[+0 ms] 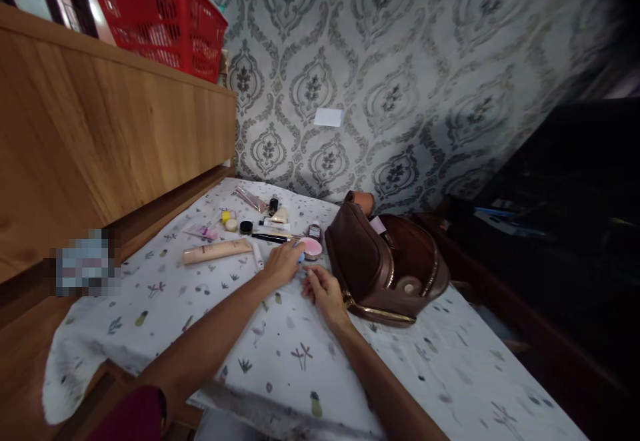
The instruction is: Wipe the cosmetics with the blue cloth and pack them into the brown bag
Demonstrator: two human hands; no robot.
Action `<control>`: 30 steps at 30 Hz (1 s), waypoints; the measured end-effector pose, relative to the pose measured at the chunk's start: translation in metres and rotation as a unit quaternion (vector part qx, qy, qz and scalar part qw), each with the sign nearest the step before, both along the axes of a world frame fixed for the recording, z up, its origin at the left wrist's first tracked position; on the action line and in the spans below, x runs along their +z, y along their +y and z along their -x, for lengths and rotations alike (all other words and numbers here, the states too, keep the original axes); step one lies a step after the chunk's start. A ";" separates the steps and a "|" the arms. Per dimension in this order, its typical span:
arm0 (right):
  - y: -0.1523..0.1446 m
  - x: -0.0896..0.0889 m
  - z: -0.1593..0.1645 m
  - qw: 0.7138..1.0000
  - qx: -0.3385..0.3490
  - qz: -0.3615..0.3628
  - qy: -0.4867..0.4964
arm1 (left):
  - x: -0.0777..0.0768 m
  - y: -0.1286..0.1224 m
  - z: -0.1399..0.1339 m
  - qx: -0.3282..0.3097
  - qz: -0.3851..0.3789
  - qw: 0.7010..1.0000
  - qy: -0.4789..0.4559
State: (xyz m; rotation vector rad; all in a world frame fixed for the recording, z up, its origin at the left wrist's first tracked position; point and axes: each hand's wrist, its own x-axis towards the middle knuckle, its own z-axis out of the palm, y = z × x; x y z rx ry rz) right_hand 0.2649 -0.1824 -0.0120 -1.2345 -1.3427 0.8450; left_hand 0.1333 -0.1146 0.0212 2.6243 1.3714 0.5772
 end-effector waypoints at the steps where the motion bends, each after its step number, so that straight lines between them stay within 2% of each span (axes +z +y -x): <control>1: 0.000 0.000 0.000 1.000 -0.001 0.000 0.002 | -0.001 0.000 0.000 0.000 0.001 1.000 0.003; 16: 0.000 0.001 -0.002 0.999 0.009 0.024 0.032 | 0.001 -0.005 -0.003 -0.007 0.012 1.000 0.023; 30: -0.005 0.004 0.000 0.999 0.019 0.025 0.019 | 0.001 -0.008 -0.005 0.006 0.016 0.999 0.036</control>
